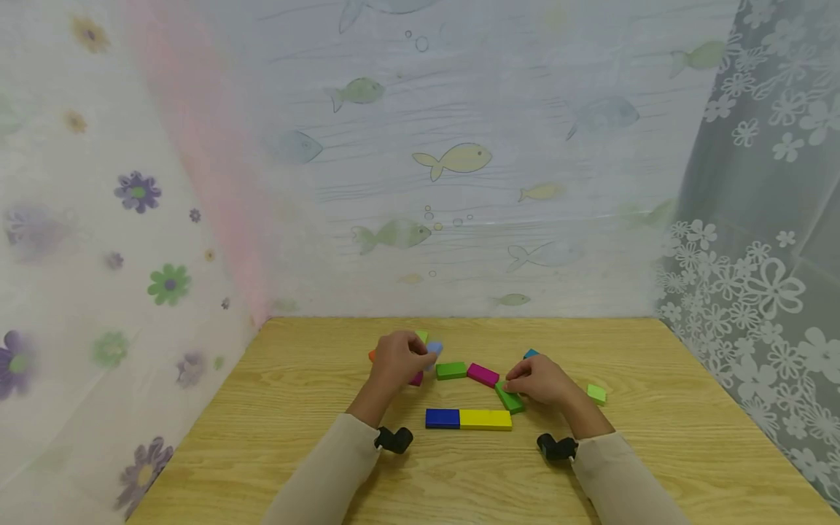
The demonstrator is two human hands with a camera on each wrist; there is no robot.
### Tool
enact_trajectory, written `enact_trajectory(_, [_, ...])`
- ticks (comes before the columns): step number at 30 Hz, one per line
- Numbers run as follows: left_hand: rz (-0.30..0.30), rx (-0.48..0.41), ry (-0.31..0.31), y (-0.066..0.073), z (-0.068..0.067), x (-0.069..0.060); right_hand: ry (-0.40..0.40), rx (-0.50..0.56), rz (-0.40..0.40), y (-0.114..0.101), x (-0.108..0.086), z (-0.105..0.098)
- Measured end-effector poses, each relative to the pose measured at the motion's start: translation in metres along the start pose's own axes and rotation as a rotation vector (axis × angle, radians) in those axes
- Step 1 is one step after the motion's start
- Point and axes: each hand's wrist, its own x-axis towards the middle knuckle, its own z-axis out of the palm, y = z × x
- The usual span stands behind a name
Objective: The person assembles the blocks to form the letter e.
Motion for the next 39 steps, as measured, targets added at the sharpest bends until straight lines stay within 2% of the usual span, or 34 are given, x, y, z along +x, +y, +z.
enact_trajectory(6, [0.043,-0.003,-0.016,0.0,0.0,-0.011,0.002,-0.006,-0.001,0.001,0.001,0.0])
enact_trajectory(16, [0.053,-0.017,0.003,-0.002,-0.002,-0.028,0.001,-0.006,0.018,0.003,0.001,0.0])
enact_trajectory(25, [0.072,0.026,-0.067,0.006,0.002,-0.036,0.001,-0.002,-0.002,0.0,-0.001,0.0])
enact_trajectory(32, [0.095,0.097,-0.088,0.004,0.005,-0.04,0.006,-0.004,-0.002,0.0,0.001,0.0])
enact_trajectory(39, [0.066,0.12,-0.147,-0.001,0.005,-0.044,0.015,-0.015,0.019,0.004,0.004,0.002])
